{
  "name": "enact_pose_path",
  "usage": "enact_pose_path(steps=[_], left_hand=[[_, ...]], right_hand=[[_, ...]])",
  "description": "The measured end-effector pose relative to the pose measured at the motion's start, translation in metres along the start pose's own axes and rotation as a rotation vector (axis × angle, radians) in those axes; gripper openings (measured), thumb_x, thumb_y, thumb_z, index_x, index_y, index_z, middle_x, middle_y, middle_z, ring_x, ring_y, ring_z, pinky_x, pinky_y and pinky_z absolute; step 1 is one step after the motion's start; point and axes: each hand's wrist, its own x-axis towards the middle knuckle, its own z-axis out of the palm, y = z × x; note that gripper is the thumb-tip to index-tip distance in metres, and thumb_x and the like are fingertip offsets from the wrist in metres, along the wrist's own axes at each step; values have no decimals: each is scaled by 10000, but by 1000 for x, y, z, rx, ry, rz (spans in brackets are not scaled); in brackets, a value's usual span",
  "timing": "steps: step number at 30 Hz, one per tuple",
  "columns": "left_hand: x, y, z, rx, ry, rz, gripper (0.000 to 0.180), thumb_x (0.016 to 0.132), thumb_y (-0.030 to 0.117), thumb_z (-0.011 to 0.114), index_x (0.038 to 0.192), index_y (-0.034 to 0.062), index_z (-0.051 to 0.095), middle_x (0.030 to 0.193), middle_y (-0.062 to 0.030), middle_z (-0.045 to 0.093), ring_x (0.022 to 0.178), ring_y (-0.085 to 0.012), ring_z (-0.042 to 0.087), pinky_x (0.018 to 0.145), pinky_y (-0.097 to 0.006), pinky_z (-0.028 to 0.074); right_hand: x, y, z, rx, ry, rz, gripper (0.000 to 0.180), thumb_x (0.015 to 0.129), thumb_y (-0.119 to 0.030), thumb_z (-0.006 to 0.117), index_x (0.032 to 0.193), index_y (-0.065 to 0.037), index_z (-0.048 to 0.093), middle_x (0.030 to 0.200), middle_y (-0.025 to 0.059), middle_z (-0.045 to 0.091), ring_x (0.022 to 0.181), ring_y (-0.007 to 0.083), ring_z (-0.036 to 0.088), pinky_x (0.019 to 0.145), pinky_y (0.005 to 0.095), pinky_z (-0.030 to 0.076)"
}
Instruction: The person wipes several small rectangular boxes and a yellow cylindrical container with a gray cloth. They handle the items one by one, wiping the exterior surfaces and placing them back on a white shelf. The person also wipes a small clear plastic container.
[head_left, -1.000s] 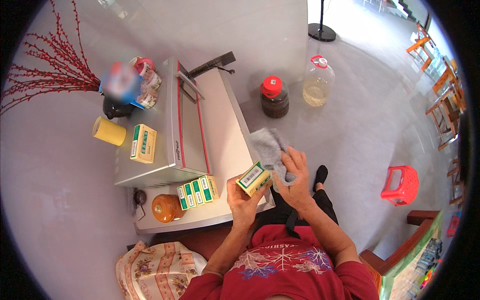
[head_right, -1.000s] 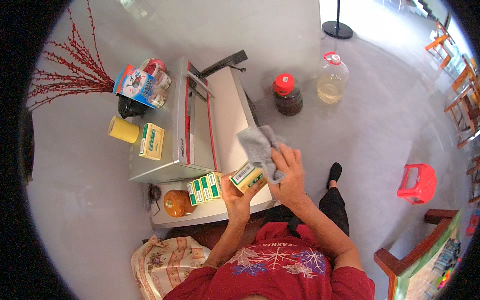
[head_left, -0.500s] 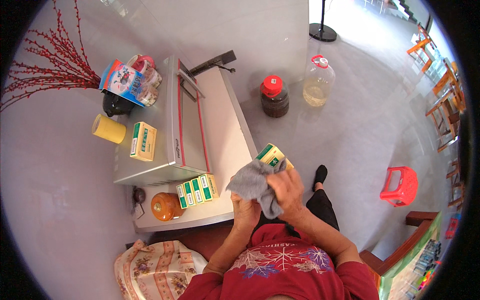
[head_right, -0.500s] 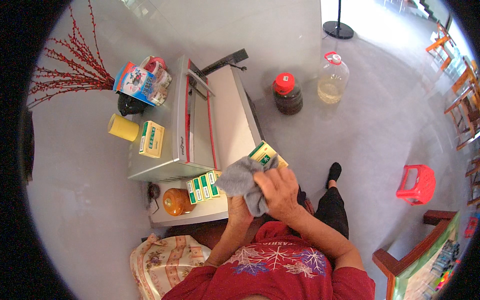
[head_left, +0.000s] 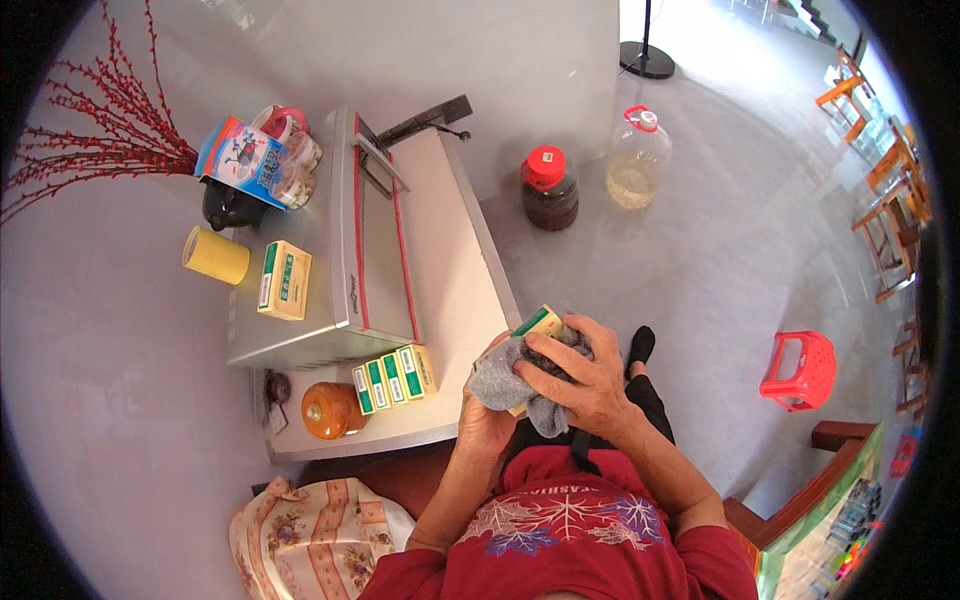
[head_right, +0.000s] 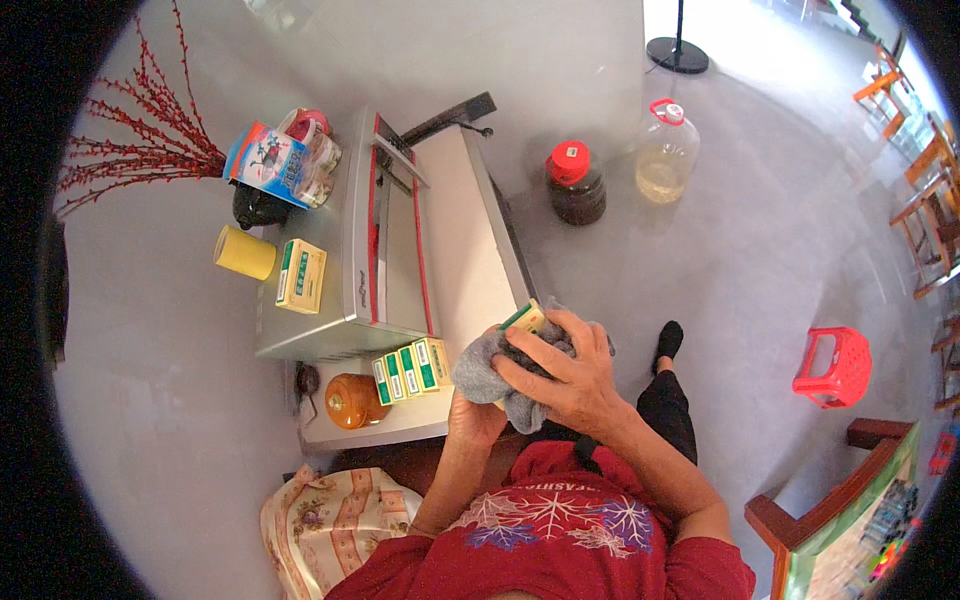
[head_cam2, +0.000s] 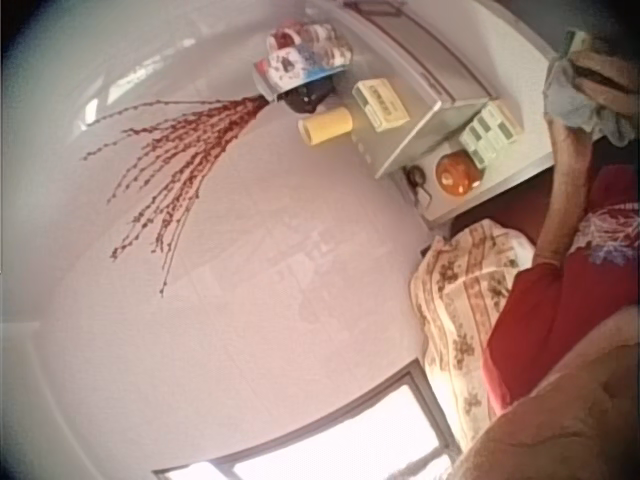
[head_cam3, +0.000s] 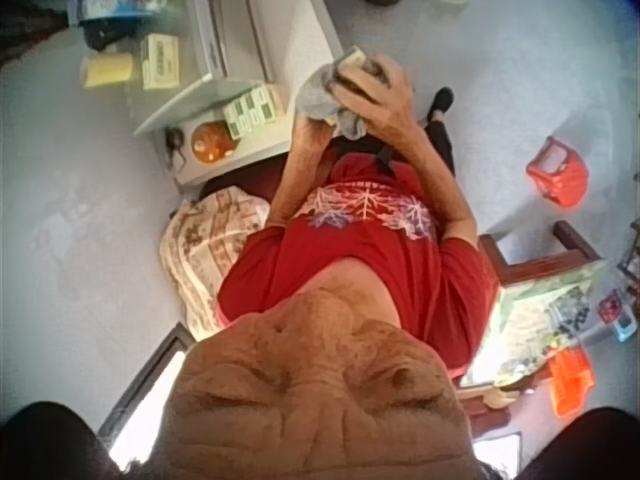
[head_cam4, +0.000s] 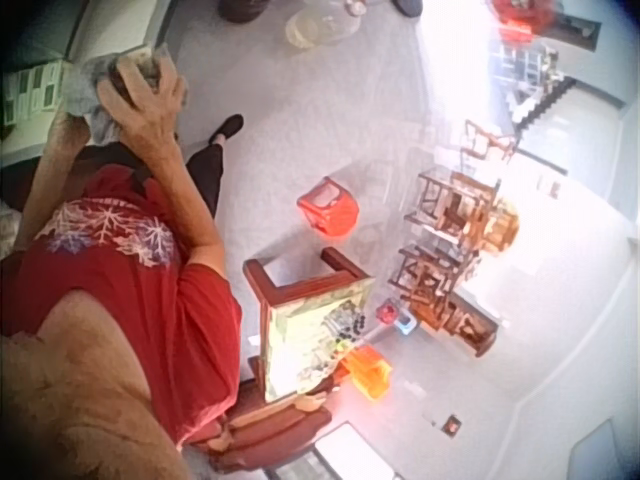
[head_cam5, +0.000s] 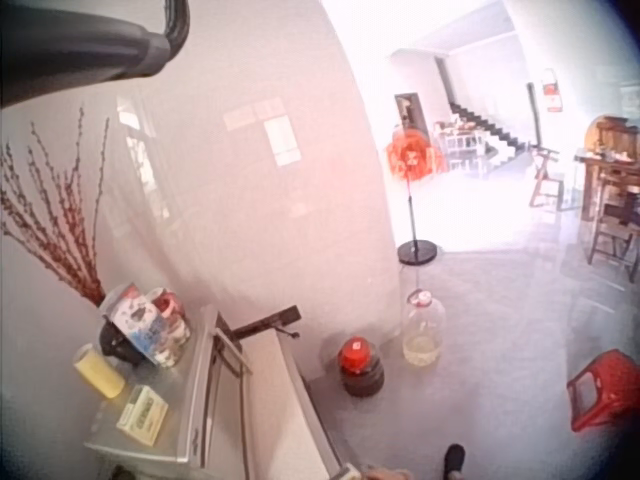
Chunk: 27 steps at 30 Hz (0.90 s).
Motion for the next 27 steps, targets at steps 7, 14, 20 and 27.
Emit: enact_pose_path(steps=[7, 14, 20, 27], left_hand=[[-3, -6, 14, 44, -47, -32, 508, 902, 386, 415, 1315, 100, 336, 1280, -90, 446, 1172, -230, 455, 985, -381, 404], [3, -3, 8, -217, -19, -82, 522, 925, 397, 368, 1335, 77, 327, 1289, -128, 440, 1182, -257, 448, 987, -391, 397], [1, -6, 5, -202, -2, -94, 568, 886, 368, 449, 1364, 97, 304, 1296, -116, 437, 1180, -267, 447, 996, -402, 386], [-1, 2, 21, -180, -101, -181, 597, 800, 342, 518, 1321, 95, 362, 1246, -88, 478, 1113, -254, 490, 883, -420, 432]], right_hand=[[-2, 3, 7, -134, 104, 270, 412, 608, -225, 649, 1011, -142, 630, 942, 81, 512, 824, 252, 497, 661, 373, 394], [-12, -21, 4, -24, -155, 56, 424, 657, -309, 617, 1070, -214, 603, 918, 50, 489, 806, 220, 492, 625, 355, 359], [-20, -16, 12, 7, -86, 89, 425, 637, -217, 649, 1061, -209, 612, 893, 56, 488, 801, 232, 494, 634, 353, 376], [-1, 13, 4, -3, -12, 494, 499, 631, -62, 638, 1125, -68, 565, 930, 160, 494, 843, 323, 502, 702, 380, 428]])
